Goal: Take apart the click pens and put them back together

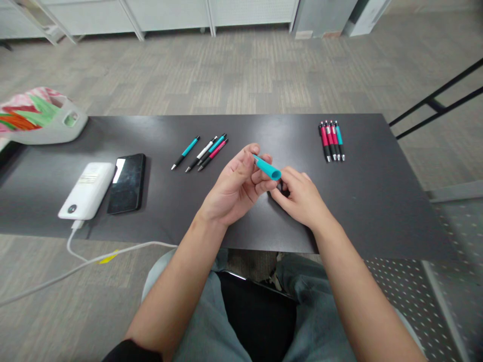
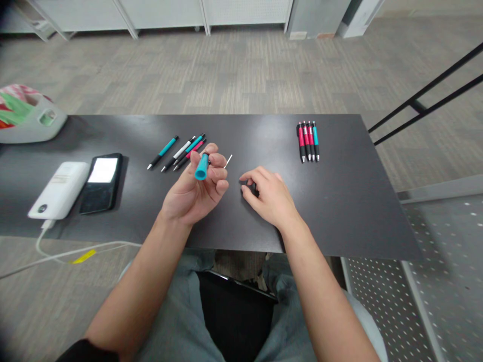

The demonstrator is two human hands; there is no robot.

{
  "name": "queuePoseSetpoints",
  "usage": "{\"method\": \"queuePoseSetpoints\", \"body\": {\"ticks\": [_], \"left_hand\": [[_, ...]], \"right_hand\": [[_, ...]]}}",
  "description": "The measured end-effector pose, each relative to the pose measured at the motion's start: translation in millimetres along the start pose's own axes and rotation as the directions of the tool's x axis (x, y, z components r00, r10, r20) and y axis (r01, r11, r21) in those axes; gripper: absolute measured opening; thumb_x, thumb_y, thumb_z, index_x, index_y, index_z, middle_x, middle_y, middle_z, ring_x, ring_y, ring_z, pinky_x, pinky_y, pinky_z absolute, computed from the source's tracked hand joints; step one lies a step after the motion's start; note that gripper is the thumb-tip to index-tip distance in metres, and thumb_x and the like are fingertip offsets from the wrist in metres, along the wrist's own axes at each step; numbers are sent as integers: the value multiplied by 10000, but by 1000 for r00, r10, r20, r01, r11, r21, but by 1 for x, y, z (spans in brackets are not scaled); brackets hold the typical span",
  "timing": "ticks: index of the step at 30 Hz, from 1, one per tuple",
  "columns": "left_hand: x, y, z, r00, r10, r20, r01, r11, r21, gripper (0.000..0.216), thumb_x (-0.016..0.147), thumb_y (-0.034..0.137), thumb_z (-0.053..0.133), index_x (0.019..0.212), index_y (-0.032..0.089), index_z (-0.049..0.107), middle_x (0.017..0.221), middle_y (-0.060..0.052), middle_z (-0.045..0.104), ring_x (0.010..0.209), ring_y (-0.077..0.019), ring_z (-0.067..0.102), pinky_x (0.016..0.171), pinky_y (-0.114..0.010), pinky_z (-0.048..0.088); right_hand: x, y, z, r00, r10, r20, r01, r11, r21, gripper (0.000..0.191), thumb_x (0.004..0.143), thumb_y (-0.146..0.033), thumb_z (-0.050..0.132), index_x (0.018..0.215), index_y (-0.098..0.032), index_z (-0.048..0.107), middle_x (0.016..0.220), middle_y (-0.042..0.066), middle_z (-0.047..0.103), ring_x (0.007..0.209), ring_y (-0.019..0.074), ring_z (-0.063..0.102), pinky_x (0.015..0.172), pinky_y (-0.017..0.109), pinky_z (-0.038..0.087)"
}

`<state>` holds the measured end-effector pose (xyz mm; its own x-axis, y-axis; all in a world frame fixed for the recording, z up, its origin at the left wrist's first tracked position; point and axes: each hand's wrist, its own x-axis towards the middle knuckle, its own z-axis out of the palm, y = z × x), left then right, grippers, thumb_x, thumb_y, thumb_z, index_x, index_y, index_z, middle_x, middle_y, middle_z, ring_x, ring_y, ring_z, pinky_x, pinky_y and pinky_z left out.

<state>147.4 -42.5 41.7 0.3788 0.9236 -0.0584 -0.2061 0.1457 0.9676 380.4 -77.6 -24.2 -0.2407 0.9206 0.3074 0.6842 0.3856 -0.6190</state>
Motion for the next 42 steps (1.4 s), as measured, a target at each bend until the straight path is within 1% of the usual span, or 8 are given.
{"method": "queuePoseSetpoints", "body": {"ticks": [9, 13, 18, 23, 27, 30, 36, 42], "left_hand": [[10, 12, -53, 974, 227, -21, -205, 914, 351, 898, 1053, 1197, 535, 1388, 412, 813, 1214, -74, 867, 1199, -305, 877, 916, -456, 760], [10, 16, -68, 975, 219, -36, -188, 900, 394, 894, 986, 1232, 549, 1350, 471, 846, 1146, -49, 870, 1149, -297, 842, 893, -475, 722], [8, 10, -75, 985, 173, -18, -154, 915, 374, 946, 942, 1258, 558, 1347, 454, 846, 1062, -35, 853, 1005, -266, 811, 891, -471, 714], [0, 11, -71, 989, 30, -147, -24, 999, 42, 722, 1073, 1036, 789, 1334, 363, 816, 996, 3, 813, 863, -180, 801, 821, -325, 721], [-6, 21, -56, 953, -145, -265, 18, 902, -431, 493, 1152, 749, 939, 1360, 318, 819, 1001, 43, 830, 768, -109, 794, 789, -207, 720], [-8, 24, -51, 961, -142, -237, 12, 879, -477, 440, 1142, 669, 993, 1325, 308, 820, 1015, 47, 845, 742, -95, 789, 784, -189, 728], [-5, 18, -49, 974, -49, -223, -50, 906, -420, 542, 981, 694, 1134, 1180, 297, 825, 1051, 7, 866, 759, -140, 808, 755, -236, 764], [0, 20, -40, 977, -69, -204, -23, 908, -419, 499, 1001, 648, 1134, 1154, 282, 831, 1055, 4, 859, 756, -129, 814, 767, -236, 767]], "right_hand": [[5, -15, -8, 996, 67, 56, -66, 997, -34, 176, 1205, -423, 784, 1326, -310, 846, 1213, 94, 831, 956, 317, 770, 955, 525, 614], [15, -25, 8, 997, 76, -2, -76, 992, -99, 341, 1246, -312, 645, 1513, -329, 857, 1384, 131, 813, 1015, 327, 769, 885, 493, 627], [25, -25, 22, 1000, 20, 18, -16, 979, -204, 461, 1229, -265, 653, 1618, -403, 858, 1463, 124, 774, 789, 239, 617, 730, 426, 562], [32, -26, 1, 993, 5, 119, 25, 968, -249, 309, 1245, -319, 674, 1460, -327, 896, 1518, 153, 751, 885, 269, 731, 712, 420, 579], [34, -26, -29, 948, 32, 316, 55, 963, -263, 191, 1236, -281, 691, 1263, -270, 880, 1389, 146, 811, 1003, 304, 825, 824, 423, 639], [30, -21, -41, 929, 70, 364, 36, 960, -277, 165, 1216, -297, 695, 1193, -255, 853, 1288, 150, 845, 938, 313, 831, 823, 438, 630], [23, -15, -50, 950, 170, 261, -104, 963, -248, 145, 1183, -358, 668, 1207, -263, 775, 1075, 132, 864, 903, 366, 831, 803, 452, 566], [20, -28, -68, 992, 127, -3, -124, 979, 161, 175, 1144, -425, 834, 1248, -294, 782, 1032, 59, 818, 888, 288, 776, 790, 413, 593]]}}
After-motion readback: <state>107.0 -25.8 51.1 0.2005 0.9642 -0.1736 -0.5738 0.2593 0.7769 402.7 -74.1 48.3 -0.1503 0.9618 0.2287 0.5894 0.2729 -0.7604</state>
